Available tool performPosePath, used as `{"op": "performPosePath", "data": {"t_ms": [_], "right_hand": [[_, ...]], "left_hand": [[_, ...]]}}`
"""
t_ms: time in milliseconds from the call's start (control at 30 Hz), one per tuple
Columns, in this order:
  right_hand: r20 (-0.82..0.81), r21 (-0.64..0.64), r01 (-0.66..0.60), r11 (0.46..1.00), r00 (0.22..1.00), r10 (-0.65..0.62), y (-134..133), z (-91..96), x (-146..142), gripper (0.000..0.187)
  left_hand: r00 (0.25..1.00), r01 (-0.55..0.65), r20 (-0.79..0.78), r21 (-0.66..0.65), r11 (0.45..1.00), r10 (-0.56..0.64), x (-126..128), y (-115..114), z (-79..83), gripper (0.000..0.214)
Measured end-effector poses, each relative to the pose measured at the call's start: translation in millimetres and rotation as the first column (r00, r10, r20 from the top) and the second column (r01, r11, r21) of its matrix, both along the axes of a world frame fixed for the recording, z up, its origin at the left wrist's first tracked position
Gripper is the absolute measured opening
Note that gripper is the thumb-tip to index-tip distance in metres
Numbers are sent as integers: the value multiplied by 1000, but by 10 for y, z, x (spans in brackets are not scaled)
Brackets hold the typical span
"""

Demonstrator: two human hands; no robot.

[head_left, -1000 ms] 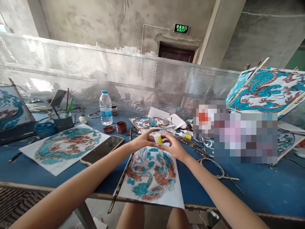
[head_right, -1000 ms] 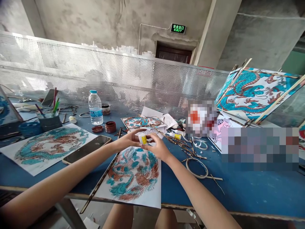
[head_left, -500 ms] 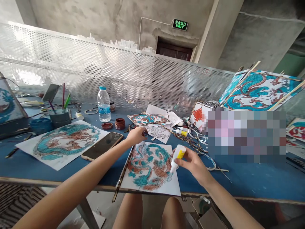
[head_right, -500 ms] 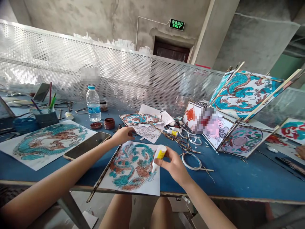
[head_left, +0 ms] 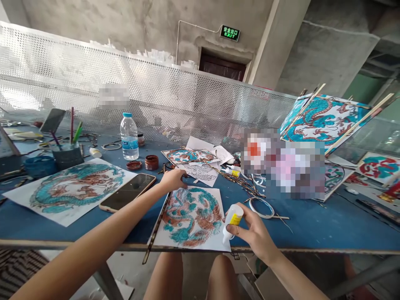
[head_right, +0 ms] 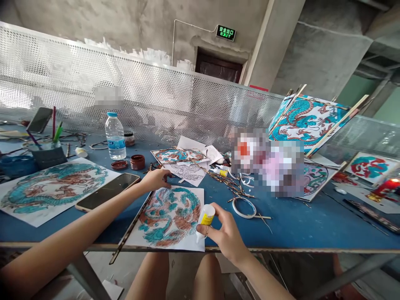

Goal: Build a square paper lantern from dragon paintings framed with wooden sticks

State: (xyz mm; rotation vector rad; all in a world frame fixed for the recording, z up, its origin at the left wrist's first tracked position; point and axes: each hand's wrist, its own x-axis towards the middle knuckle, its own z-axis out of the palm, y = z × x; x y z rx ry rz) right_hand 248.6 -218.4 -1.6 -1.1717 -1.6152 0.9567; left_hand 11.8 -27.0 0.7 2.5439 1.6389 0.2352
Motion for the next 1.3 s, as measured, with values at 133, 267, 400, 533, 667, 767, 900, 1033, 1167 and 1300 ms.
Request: {"op": "performPosePath", "data": {"t_ms": [133,267,400,533,667,767,900,1033,1167,1300], "right_hand": [[6,3,14,1000,1000,-15,16,-26,15,21],[-1,21,46,999,999,-46,-1,-68,24,24],[6,27,51,998,999,-52,-16,-83,26,22],[25,29,62,998,998,-62,30,-74,33,23],[32,46,92,995,995,-94,128,-81,54,23],[42,86,114,990,992,-118,227,-81,60,24],[47,119,109,987,992,-115,382,-57,56,26],[77,157,113,981,989,-126,542,-38,68,27],[115,202,138,970,980,-164,700,-49,99,27],[125,221,148,964,976,-179,862,-93,134,28]], "left_hand": [[1000,3,-2,-7,1000,-3,8,-1,3,46],[1000,4,0,-4,1000,-4,14,0,1,46],[1000,3,1,-3,1000,-3,13,5,-5,44],[1000,-1,1,-10,1000,1,10,14,-13,44],[1000,1,-1,-16,1000,-1,9,25,-23,45],[1000,0,-5,-17,1000,0,9,26,-25,45],[1000,-5,-6,-17,1000,4,12,5,-8,43],[1000,-7,-8,-14,1000,6,16,-23,17,43],[1000,-2,-11,-14,1000,2,15,-19,15,45],[1000,3,-16,-9,1000,-3,15,-13,11,46]]}}
